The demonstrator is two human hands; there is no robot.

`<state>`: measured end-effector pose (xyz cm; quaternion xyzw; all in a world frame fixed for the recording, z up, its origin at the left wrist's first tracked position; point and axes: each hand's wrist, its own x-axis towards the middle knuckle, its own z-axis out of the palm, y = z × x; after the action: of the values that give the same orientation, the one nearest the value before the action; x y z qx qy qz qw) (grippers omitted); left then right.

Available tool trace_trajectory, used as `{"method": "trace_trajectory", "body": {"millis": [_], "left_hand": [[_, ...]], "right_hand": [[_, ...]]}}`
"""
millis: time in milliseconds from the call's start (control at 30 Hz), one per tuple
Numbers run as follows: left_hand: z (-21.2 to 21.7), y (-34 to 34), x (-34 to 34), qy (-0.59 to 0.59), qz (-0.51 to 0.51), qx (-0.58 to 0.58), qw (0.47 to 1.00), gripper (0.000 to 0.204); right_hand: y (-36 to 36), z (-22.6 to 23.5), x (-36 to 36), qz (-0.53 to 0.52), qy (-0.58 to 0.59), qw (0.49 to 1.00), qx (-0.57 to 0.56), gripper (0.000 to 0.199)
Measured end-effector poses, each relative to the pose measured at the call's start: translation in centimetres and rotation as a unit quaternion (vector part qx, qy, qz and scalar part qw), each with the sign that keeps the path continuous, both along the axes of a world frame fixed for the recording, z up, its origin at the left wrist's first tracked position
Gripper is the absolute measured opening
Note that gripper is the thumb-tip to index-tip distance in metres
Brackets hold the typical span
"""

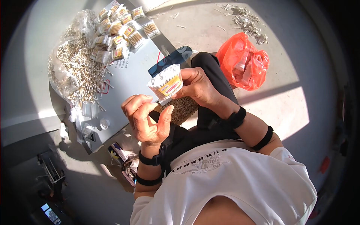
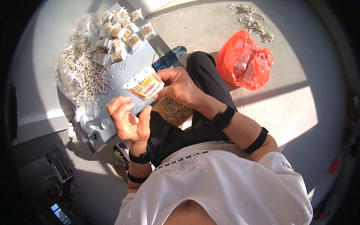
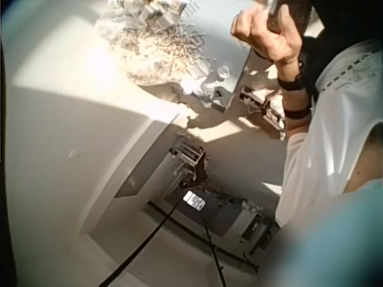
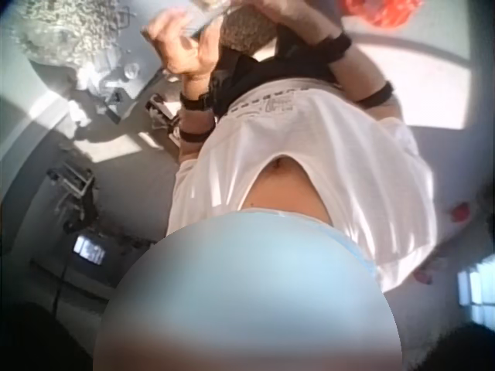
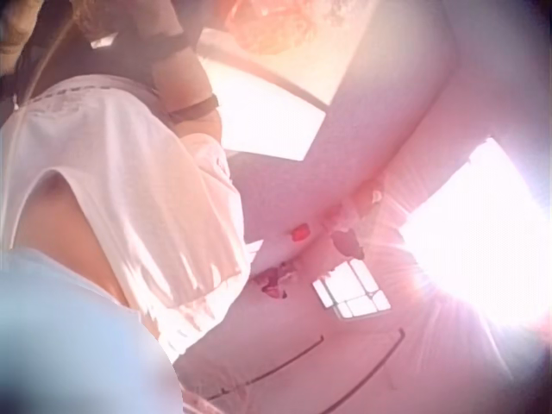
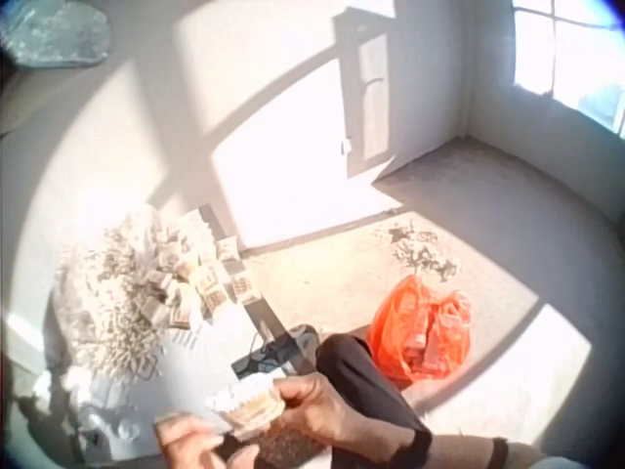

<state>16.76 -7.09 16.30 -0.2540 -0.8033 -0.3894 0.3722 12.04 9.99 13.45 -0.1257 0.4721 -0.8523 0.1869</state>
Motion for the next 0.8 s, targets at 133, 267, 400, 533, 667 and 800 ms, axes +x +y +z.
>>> {"method": "trace_trajectory", "body": {"millis": [133, 267, 400, 533, 667, 800], "left_hand": [[2.3, 1.1, -1.5, -0.098, -0.045, 0.148, 0.983, 0.051], [2.7, 1.7, -2.1, -0.205, -0.133, 0.187, 0.951, 0.048], [2.9, 2.5, -1.7, -0.193, -0.112, 0.169, 0.960, 0.033], [2.9, 2.7, -1.3, -0.174, -0.092, 0.149, 0.969, 0.034], [3.1, 2.8, -1.0, -0.156, -0.086, 0.134, 0.975, 0.035], [2.9, 2.9, -0.9, -0.140, -0.089, 0.129, 0.978, 0.034]], "right_hand": [[-0.2, -0.2, 0.2, -0.010, 0.050, 0.998, 0.041, 0.012], [-0.6, -0.2, 0.5, -0.021, 0.050, 0.998, 0.041, 0.011], [-0.6, -0.8, 0.5, 0.005, 0.060, 0.998, -0.004, 0.010], [-0.5, 0.0, 0.6, -0.012, 0.084, 0.996, 0.009, 0.009], [-0.8, -0.3, 0.6, -0.023, 0.103, 0.994, 0.017, 0.007], [-0.8, 0.1, 0.7, -0.034, 0.111, 0.993, 0.029, 0.005]]}}
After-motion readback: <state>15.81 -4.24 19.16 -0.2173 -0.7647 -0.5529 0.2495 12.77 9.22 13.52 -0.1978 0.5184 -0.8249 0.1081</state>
